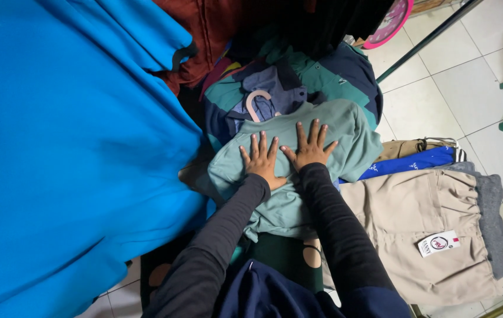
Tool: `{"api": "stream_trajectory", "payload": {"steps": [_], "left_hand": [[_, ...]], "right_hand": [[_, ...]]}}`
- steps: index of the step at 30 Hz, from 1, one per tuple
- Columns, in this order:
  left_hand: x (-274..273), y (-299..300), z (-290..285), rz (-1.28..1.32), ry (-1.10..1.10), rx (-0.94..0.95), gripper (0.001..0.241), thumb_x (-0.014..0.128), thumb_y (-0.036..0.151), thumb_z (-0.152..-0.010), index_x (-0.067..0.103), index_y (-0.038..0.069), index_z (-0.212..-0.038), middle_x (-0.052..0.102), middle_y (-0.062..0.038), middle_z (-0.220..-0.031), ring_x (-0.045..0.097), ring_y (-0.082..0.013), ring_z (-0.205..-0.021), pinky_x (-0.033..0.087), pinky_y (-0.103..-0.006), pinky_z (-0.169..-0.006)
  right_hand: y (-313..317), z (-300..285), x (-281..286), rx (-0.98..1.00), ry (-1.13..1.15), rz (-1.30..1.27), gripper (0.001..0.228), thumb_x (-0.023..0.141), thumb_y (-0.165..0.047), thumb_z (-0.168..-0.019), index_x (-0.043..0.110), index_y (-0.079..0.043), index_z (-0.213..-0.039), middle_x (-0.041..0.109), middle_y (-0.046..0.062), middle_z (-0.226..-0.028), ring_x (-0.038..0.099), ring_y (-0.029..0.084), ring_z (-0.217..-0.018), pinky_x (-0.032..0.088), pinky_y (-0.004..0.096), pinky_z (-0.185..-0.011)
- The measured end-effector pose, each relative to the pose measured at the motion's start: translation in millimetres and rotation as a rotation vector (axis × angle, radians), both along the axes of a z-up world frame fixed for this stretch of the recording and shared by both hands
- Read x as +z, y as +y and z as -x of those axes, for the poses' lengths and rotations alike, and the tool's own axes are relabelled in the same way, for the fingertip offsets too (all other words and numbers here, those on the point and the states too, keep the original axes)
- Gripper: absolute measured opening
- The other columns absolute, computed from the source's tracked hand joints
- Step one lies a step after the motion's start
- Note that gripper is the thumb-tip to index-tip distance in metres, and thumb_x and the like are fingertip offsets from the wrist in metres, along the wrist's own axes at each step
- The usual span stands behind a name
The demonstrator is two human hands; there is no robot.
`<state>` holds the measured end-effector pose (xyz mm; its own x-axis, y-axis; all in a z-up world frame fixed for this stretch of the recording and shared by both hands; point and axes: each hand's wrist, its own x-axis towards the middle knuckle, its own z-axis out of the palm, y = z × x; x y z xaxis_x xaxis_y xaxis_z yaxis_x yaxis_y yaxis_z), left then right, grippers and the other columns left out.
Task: The person hangs a blue shirt on a metal rack, then picks up a light green polo shirt from a pile on the floor. They place the polo shirt on a pink hanger, button the collar, smooth the fabric, and hang it on the rack.
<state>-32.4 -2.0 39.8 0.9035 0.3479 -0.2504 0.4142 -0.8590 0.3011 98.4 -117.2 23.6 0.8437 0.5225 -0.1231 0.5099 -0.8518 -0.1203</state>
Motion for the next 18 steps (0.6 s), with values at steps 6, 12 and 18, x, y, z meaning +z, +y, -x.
{"api": "stream_trajectory", "payload": {"steps": [6, 12, 18], "left_hand": [[-18.5, 9.7, 5.6, 0.018, -0.096, -0.031, 0.121, 0.075, 0.053, -0.072, 0.006, 0.025, -0.168, -0.006, -0.016, -0.174, -0.008, -0.0399, -0.160, -0.001, -0.0748, -0.121], [-77.0, 63.0, 18.3, -0.036, -0.518, 0.280, 0.093, 0.079, 0.044, -0.072, 0.039, 0.025, -0.153, 0.034, -0.006, -0.155, 0.032, -0.0324, -0.144, 0.031, -0.0648, -0.106], [-134.4, 108.0, 16.9, 0.160, -0.277, 0.446, 0.080, 0.068, 0.053, -0.084, 0.040, 0.026, -0.154, 0.057, -0.009, -0.140, 0.059, -0.0320, -0.129, 0.048, -0.0595, -0.102]], "right_hand": [[5.3, 1.1, 1.7, -0.024, 0.029, 0.074, 0.091, 0.031, -0.088, -0.090, 0.010, -0.042, -0.165, -0.003, 0.010, -0.174, -0.007, 0.037, -0.160, 0.007, 0.082, -0.114], [7.0, -28.5, 8.8, 0.027, -0.150, -0.090, 0.089, 0.056, -0.074, -0.087, 0.025, -0.039, -0.163, 0.015, 0.013, -0.173, 0.018, 0.037, -0.157, 0.016, 0.081, -0.114], [24.3, -88.4, -6.4, 0.062, -0.122, -0.050, 0.088, 0.064, -0.042, -0.098, 0.007, -0.042, -0.165, 0.007, 0.007, -0.174, 0.010, 0.029, -0.160, 0.014, 0.083, -0.115]]}}
